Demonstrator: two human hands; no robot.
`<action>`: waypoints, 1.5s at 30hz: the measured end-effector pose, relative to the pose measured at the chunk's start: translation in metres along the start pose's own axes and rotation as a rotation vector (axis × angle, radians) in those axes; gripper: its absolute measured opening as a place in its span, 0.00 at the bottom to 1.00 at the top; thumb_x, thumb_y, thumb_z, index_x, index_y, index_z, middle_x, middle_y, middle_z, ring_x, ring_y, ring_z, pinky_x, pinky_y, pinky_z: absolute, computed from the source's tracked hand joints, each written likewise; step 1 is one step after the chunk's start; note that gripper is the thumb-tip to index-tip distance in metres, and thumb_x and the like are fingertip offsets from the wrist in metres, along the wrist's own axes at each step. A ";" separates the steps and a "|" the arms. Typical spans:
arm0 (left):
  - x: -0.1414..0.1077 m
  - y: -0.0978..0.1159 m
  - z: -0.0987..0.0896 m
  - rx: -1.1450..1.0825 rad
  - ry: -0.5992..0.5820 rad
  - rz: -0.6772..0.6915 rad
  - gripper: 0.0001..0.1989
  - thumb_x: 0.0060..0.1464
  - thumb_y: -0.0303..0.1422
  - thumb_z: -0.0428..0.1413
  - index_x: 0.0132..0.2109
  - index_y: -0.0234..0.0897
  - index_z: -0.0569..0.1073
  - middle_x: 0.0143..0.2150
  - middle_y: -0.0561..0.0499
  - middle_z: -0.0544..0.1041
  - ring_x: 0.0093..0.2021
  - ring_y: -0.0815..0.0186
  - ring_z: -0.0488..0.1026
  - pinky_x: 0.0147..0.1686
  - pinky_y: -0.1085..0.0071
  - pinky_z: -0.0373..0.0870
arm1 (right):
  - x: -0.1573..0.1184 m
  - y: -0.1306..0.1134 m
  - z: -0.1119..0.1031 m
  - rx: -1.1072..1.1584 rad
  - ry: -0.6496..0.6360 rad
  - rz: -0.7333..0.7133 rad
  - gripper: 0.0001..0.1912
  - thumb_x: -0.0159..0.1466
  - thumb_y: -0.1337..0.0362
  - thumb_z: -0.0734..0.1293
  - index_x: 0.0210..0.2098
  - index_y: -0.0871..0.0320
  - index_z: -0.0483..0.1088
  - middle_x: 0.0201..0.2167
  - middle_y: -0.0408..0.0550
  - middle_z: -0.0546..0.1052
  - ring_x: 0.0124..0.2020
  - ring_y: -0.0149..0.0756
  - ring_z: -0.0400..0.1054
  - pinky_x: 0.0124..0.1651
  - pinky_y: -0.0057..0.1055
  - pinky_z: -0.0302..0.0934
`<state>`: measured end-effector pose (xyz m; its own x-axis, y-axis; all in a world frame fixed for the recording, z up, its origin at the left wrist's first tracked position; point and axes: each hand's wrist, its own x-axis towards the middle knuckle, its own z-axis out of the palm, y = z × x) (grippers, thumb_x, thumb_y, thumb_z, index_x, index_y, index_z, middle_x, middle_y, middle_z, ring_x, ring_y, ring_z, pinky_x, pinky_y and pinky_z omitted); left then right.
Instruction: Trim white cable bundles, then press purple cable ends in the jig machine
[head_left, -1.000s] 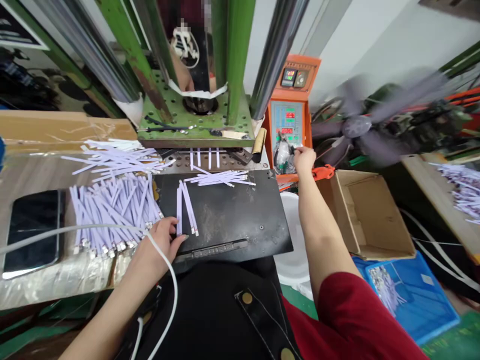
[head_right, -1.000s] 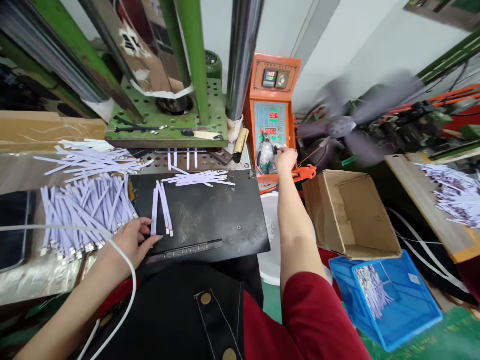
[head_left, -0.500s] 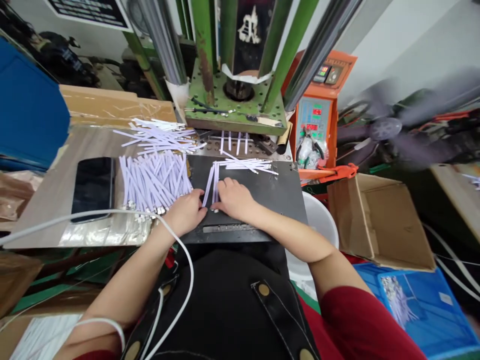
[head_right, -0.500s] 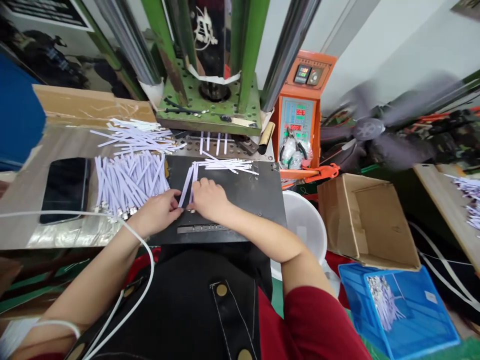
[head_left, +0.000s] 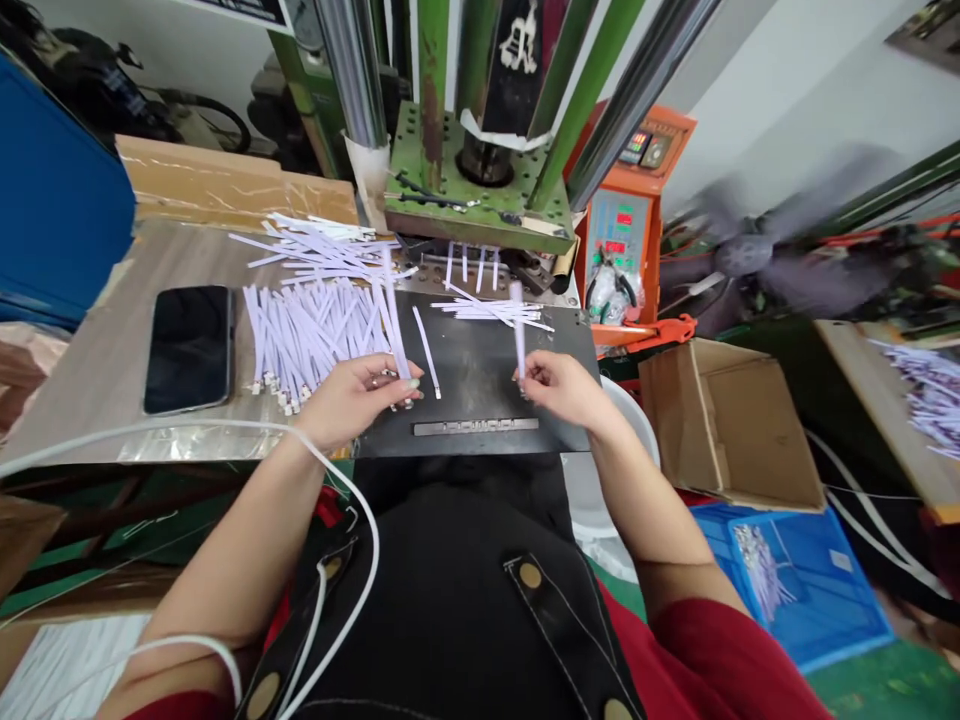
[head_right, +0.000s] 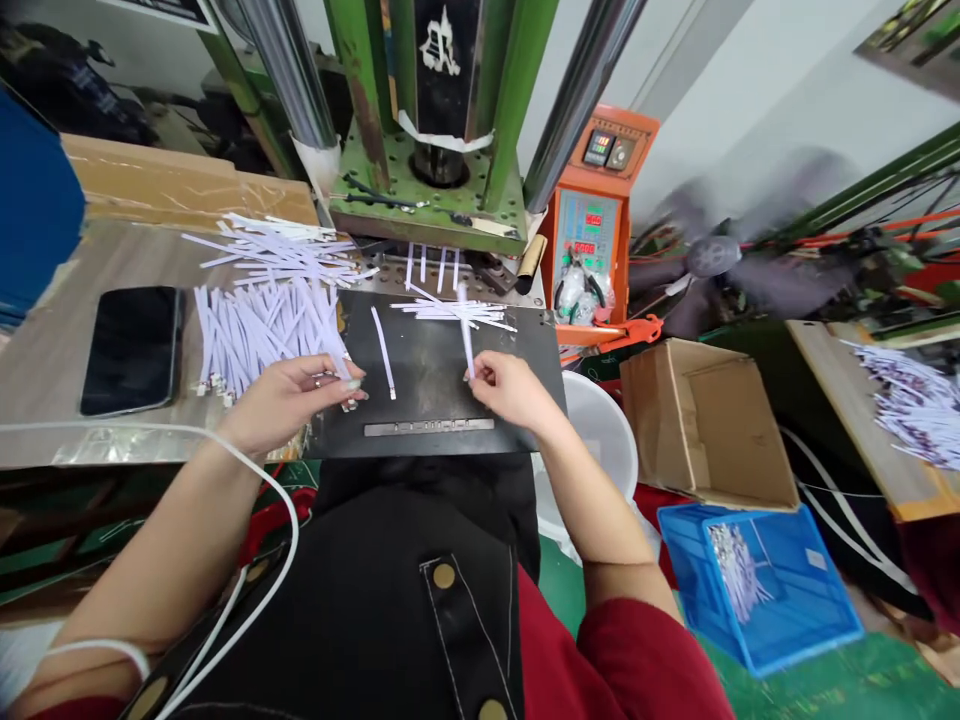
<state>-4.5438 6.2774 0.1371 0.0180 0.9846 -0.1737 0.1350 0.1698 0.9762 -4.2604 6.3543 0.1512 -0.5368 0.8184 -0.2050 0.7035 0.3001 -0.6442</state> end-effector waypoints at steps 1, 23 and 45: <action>-0.002 -0.002 0.009 -0.005 -0.013 0.042 0.17 0.49 0.44 0.65 0.41 0.34 0.80 0.36 0.46 0.82 0.34 0.62 0.80 0.37 0.68 0.77 | -0.011 0.006 0.005 0.112 0.039 -0.050 0.02 0.63 0.69 0.65 0.35 0.59 0.71 0.29 0.44 0.76 0.30 0.32 0.70 0.36 0.27 0.63; -0.013 -0.035 0.065 0.662 0.015 0.917 0.08 0.64 0.24 0.55 0.44 0.32 0.79 0.39 0.46 0.82 0.37 0.64 0.80 0.41 0.69 0.80 | 0.021 -0.006 0.023 0.010 -0.099 -0.289 0.04 0.68 0.71 0.67 0.39 0.59 0.75 0.35 0.45 0.80 0.39 0.33 0.74 0.47 0.30 0.64; -0.023 -0.037 0.046 0.356 0.041 0.521 0.07 0.63 0.30 0.58 0.36 0.38 0.81 0.38 0.50 0.83 0.43 0.62 0.82 0.53 0.64 0.79 | -0.042 0.033 0.027 0.192 0.186 -0.346 0.05 0.68 0.67 0.65 0.34 0.57 0.70 0.34 0.47 0.78 0.36 0.33 0.72 0.43 0.31 0.65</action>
<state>-4.5038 6.2463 0.0995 0.1336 0.9364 0.3244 0.4406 -0.3493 0.8269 -4.2272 6.3164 0.1182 -0.6205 0.7651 0.1719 0.3879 0.4900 -0.7807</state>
